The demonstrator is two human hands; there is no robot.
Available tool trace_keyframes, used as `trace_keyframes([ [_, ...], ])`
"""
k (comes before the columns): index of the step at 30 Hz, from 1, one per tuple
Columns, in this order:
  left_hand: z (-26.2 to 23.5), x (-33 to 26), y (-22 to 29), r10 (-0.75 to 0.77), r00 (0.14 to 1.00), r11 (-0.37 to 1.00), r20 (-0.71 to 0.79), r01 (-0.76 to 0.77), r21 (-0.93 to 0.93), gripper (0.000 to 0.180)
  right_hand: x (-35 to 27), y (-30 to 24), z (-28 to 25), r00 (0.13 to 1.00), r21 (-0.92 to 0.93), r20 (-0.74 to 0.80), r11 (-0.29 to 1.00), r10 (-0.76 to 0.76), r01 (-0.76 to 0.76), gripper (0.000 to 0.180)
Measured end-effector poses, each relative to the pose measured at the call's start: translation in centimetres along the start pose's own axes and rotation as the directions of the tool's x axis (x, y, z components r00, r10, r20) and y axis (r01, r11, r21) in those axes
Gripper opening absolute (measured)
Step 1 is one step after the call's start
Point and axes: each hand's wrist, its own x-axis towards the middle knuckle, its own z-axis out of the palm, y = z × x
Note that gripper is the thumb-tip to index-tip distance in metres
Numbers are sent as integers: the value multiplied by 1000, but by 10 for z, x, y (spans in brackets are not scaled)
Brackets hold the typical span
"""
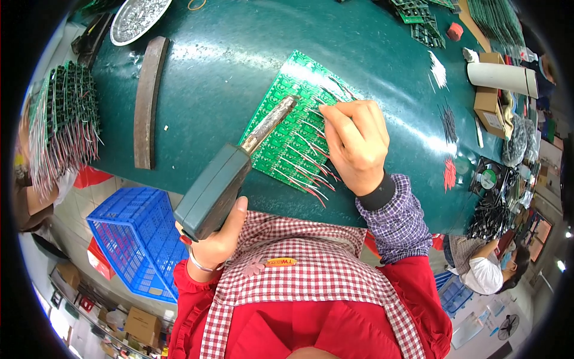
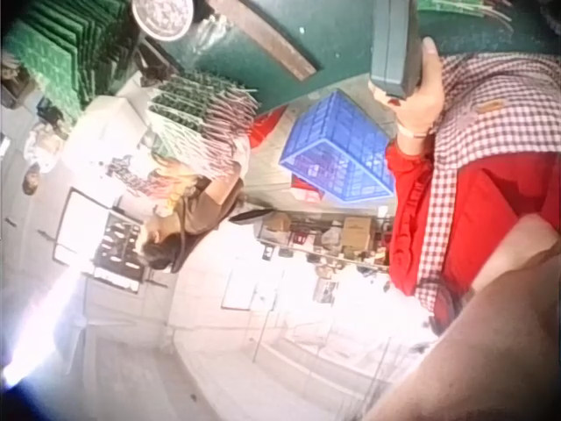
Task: The person solders wires onto a circuit board using a soldering iron, then picks up additional wires from the table to solder onto the board.
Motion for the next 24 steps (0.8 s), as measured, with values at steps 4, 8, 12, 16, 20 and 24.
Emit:
trace_keyframes([
  [4, -2, -3, -4, -22, 1000, 999, 13, 22, -25, 14, -2, -2, 2, 1000, 38, -12, 999, -25, 26, 25],
  [8, -7, -7, -13, 61, 993, 998, 96, -62, -2, 36, -3, -2, 4, 1000, 44, 7, 999, -26, 26, 25],
  [12, -4, -2, -1, 59, 995, 992, 76, -67, 109, 15, -4, -3, 4, 1000, 58, 28, 998, -11, 9, 25],
  [16, -5, -2, -2, 151, 982, 958, 117, -175, 227, 13, -4, -3, 3, 999, 57, 38, 998, -9, 7, 25],
  [20, -3, -2, -2, 102, 990, 984, 100, -115, 139, 10, -4, -4, 3, 999, 56, 42, 998, -4, 2, 25],
  [24, -9, -5, -16, 260, 943, 929, 208, -303, 212, 33, -2, -5, 1, 999, 60, 54, 998, 0, -3, 27],
])
